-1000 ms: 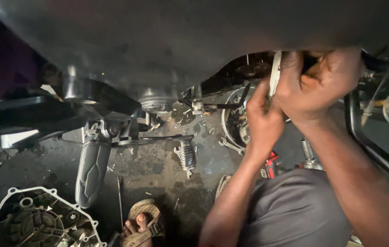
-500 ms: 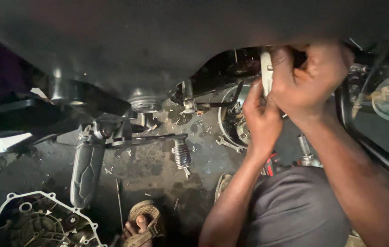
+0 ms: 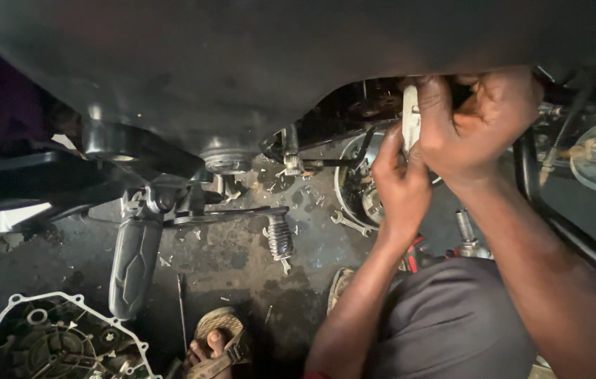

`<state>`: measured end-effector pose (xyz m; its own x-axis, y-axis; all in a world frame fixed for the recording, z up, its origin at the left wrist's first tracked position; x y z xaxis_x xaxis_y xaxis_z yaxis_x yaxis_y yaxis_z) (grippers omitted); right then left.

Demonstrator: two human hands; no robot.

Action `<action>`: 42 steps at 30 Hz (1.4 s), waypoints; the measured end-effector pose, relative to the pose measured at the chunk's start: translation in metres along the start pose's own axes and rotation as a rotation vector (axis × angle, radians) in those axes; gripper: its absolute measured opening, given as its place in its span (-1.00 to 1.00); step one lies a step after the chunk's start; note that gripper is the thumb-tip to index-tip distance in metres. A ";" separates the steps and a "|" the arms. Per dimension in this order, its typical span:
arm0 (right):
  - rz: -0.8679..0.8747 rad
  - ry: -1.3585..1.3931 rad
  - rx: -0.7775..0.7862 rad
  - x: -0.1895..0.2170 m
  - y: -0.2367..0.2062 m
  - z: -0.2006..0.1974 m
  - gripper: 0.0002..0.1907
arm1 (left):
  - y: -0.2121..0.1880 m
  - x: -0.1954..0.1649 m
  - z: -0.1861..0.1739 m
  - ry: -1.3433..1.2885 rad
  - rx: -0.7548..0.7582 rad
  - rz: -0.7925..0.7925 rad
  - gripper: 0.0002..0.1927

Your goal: The person is working on a motorcycle engine, using a wrench to tighten or loosen bolts. They manipulate small parts and tools while seated on the floor in a workshop environment.

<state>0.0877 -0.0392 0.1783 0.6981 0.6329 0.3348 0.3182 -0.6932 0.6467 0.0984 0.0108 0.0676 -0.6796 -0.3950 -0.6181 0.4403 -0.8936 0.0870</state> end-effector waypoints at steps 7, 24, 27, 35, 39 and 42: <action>0.030 0.048 0.005 -0.005 -0.001 0.002 -0.77 | -0.001 -0.005 0.000 -0.005 -0.011 0.017 -0.71; -0.019 0.033 -0.007 -0.008 -0.005 0.002 -0.79 | -0.002 -0.019 0.004 0.068 -0.052 0.032 -0.66; -0.032 0.057 -0.014 -0.007 -0.005 0.003 -0.79 | -0.005 -0.019 0.006 -0.001 -0.059 0.008 -0.68; -0.087 -0.031 -0.037 -0.010 -0.002 0.005 -0.83 | -0.007 -0.022 0.001 0.034 -0.049 0.032 -0.73; -0.041 -0.025 -0.018 -0.005 -0.001 0.005 -0.82 | -0.005 -0.026 0.001 0.033 -0.057 0.022 -0.71; 0.017 0.055 -0.029 -0.003 0.000 0.006 -0.82 | -0.004 -0.028 0.002 0.087 -0.061 0.012 -0.70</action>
<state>0.0892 -0.0431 0.1731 0.6668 0.6394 0.3829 0.2870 -0.6945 0.6598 0.1148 0.0252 0.0861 -0.6214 -0.3833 -0.6834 0.4848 -0.8732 0.0489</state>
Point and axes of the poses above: each hand's wrist, its own y-axis towards the middle knuckle, its own z-axis out of the palm, x = y × z, the point moved 1 cm from there along y, towards the middle knuckle, and after that the axes turned 8 degrees about z, right-handed, at the moved point
